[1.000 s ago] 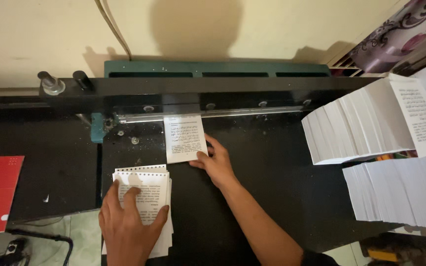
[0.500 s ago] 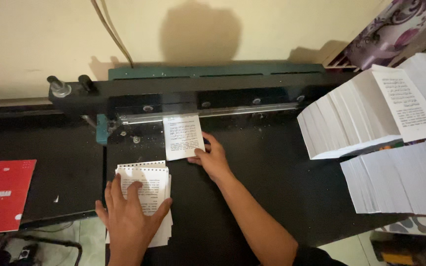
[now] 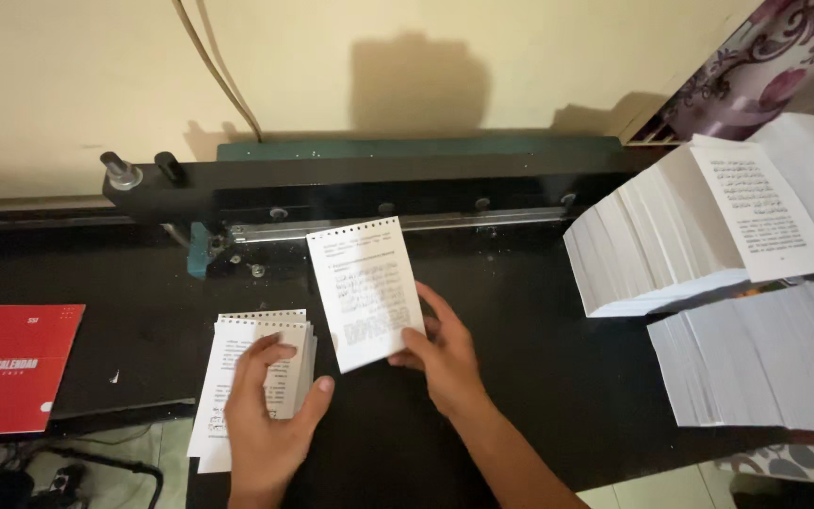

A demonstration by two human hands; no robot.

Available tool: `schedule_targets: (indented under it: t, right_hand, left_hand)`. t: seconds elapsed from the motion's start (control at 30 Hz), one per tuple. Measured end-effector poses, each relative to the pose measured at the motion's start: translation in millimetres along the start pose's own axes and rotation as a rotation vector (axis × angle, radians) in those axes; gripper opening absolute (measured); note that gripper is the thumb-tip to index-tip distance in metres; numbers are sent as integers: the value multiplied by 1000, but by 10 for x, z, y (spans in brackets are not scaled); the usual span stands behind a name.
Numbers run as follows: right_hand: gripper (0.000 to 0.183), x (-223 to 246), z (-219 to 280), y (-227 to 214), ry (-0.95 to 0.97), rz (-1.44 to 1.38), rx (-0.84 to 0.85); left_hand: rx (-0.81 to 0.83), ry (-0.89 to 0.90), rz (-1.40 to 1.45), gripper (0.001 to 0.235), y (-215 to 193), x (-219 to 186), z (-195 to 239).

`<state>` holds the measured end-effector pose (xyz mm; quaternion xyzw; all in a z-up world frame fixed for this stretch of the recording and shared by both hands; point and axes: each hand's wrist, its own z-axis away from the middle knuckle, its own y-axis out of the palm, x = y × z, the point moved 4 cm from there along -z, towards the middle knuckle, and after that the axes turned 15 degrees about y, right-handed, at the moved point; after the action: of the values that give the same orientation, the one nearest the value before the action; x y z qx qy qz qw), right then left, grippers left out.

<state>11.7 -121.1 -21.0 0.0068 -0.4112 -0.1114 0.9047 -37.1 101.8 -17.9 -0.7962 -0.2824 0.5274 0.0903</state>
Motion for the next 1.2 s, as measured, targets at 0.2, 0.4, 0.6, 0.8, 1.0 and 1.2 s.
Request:
schedule_targets:
  t: [0.2,0.4,0.6,0.8,1.0,1.2]
  right_hand:
    - [71,-46,314,-232,-282,62,256]
    - [67,-69,492,-291,-484,50,511]
    - [61,-92,503,-350,-391,49,552]
    - [58,-189,415,-445,-233,27,595]
    - [70,-265,238,-659,-61,58,710]
    - [36,-290,-154,-1403,-13,61,388]
  left_hand:
    - [46,4,1170,56,317,-328,-227]
    - [322,216,1534,51,295,-951,-11]
    - [267,137,1122,51,209,-767,738]
    - [227,55,707,53,29,-441,1176]
    - [204,-14,295,57,-103,-320,393]
    - [266,-291,-499,67,-88,-242,-204]
